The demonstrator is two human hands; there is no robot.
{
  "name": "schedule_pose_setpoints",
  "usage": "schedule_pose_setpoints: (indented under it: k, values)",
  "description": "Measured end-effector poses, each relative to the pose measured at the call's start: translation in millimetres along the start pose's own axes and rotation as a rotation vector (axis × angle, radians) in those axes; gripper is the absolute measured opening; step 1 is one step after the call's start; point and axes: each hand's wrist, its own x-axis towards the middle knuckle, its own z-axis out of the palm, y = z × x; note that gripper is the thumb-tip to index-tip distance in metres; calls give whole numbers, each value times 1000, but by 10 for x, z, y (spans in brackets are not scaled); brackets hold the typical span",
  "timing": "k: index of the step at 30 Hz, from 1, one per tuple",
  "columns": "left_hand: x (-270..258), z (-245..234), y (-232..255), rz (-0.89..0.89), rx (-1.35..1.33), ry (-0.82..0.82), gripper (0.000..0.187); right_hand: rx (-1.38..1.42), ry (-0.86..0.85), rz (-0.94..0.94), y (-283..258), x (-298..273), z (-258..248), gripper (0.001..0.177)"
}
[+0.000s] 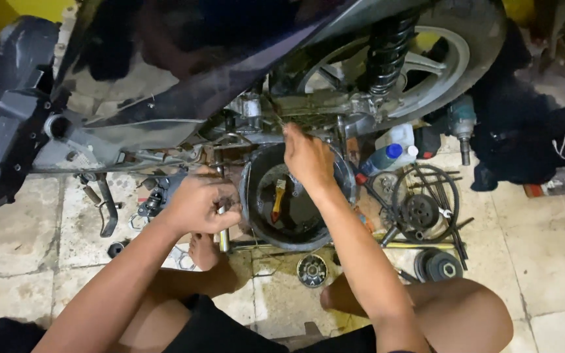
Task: Cleaning a small motorcycle part with a brush in a basin and inspecting the engine area.
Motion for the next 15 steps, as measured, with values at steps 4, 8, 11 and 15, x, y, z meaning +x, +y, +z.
schedule_pose_setpoints:
  k: [4,8,11,15]
  values:
    - [104,-69,84,8,36,-45,32,-26,-68,14,-7,-148,-183,29]
    - [116,-36,60,45,125,-43,34,-24,-86,47,-162,-155,-301,25]
    - [9,-12,-29,52,168,-98,30,-58,-94,103,-93,-41,-35,27]
    - [-5,16,-120,34,184,-132,30,15,-126,146,-43,-124,-294,33]
